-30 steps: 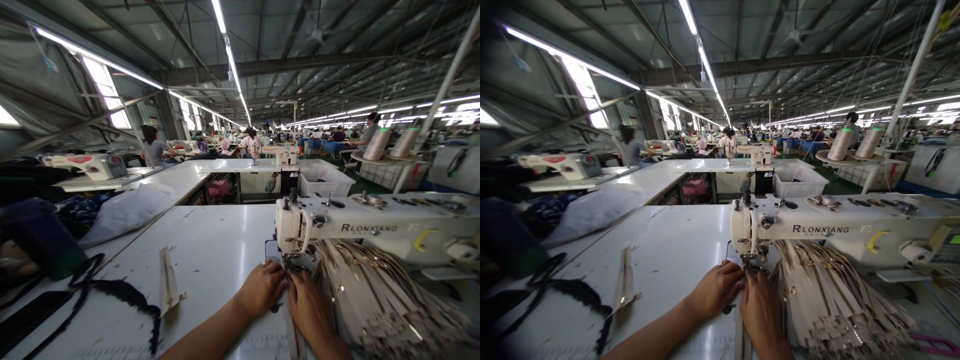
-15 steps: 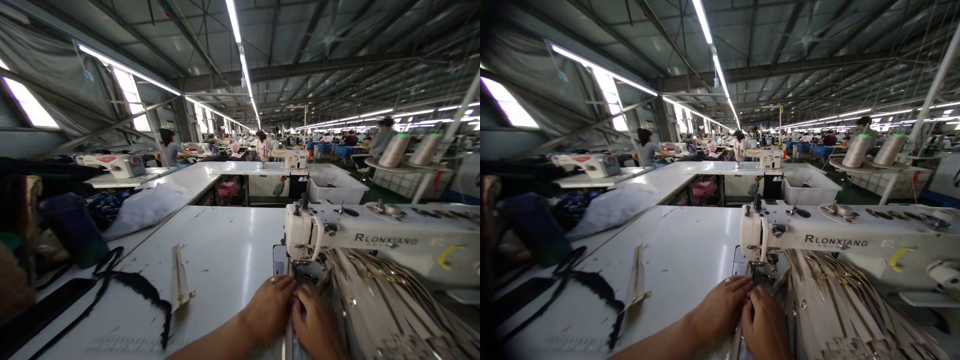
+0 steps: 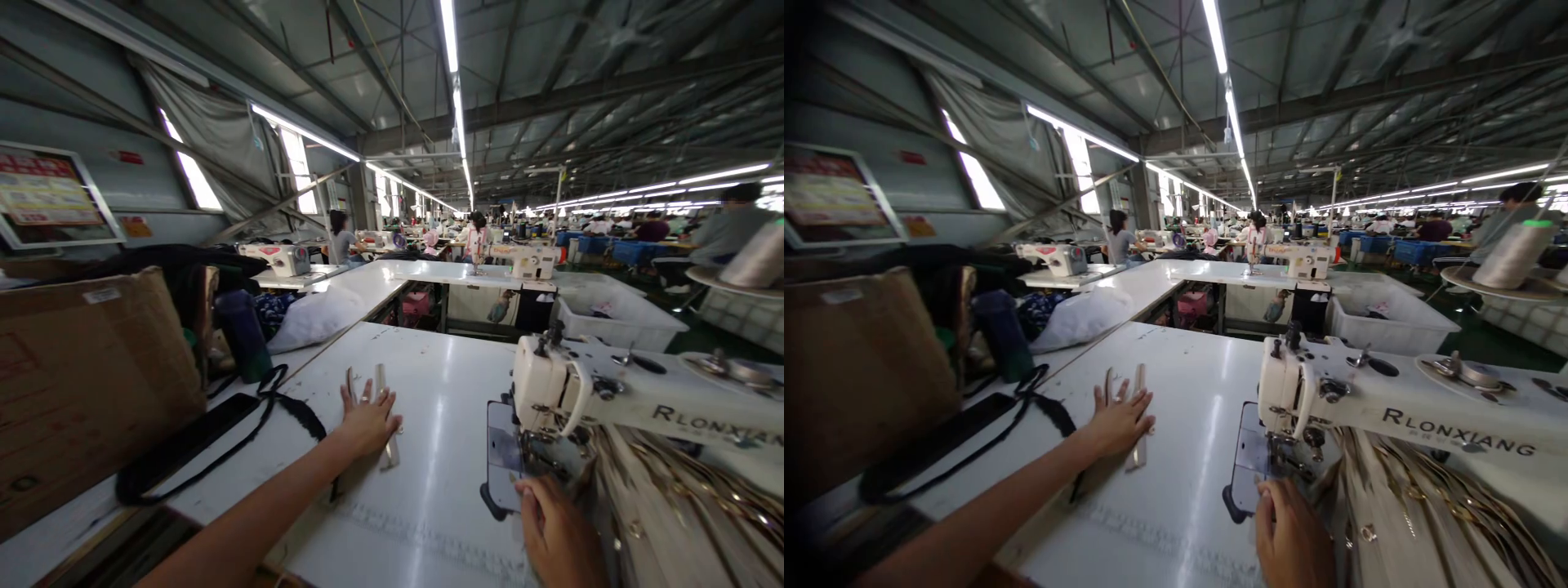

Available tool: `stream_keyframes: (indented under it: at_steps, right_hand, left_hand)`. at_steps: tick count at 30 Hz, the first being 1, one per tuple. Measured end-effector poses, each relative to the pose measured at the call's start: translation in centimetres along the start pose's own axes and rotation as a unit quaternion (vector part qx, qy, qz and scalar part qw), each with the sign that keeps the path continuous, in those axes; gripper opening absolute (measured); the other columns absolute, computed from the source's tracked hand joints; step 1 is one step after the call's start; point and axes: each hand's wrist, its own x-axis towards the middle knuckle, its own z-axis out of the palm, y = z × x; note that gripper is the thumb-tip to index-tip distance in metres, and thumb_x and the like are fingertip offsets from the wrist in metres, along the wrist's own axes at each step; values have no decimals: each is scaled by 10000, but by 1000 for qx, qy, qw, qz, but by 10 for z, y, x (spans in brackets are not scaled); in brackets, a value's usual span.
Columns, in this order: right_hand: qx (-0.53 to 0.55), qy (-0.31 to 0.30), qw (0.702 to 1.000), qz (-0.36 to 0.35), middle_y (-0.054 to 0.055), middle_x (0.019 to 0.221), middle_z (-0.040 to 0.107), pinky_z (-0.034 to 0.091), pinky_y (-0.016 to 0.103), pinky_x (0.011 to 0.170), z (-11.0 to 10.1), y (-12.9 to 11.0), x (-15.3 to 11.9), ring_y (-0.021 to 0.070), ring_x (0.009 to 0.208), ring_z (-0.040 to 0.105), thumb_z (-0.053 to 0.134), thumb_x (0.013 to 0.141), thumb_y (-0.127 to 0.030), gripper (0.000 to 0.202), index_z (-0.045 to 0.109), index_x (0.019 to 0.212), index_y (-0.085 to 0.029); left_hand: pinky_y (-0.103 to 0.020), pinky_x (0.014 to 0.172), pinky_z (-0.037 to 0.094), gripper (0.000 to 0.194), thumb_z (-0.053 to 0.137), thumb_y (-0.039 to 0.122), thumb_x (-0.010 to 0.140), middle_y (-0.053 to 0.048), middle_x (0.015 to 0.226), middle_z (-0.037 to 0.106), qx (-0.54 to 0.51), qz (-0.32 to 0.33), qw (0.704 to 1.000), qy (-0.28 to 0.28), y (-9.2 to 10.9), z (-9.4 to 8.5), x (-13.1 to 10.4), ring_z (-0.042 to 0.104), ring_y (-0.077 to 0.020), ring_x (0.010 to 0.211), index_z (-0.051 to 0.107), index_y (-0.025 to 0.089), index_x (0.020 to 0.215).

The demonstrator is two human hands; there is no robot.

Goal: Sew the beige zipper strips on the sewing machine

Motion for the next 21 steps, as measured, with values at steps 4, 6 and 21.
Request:
stream_keyframes:
  at_steps: [4, 6, 21]
  right_hand:
    - [0, 5, 1000, -20, 39, 858, 698, 527, 274, 661, 4, 7, -1, 177, 781, 679, 351, 924, -255, 284, 630, 878, -227]
    - [0, 16, 999, -35, 36, 848, 701, 531, 264, 647, 5, 10, -1, 175, 770, 682, 359, 922, -263, 277, 630, 875, -228]
    - [-11, 27, 994, -102, 22, 813, 715, 542, 231, 597, 14, 29, 0, 159, 699, 696, 387, 903, -258, 266, 649, 863, -235]
  left_hand:
    - [-764, 968, 212, 592, 272, 471, 958, -136, 1548, 146, -55, -24, 996, -62, -32, 7, -19, 114, -427, 1404, 260, 190, 1479]
    - [-607, 1080, 244, 619, 260, 458, 967, -161, 1543, 140, -63, 18, 997, -45, -48, 13, -32, 138, -349, 1420, 243, 111, 1479]
    - [-499, 1122, 230, 650, 334, 424, 963, -193, 1542, 122, -30, 79, 996, -8, -118, 5, -66, 104, -344, 1423, 185, 75, 1489]
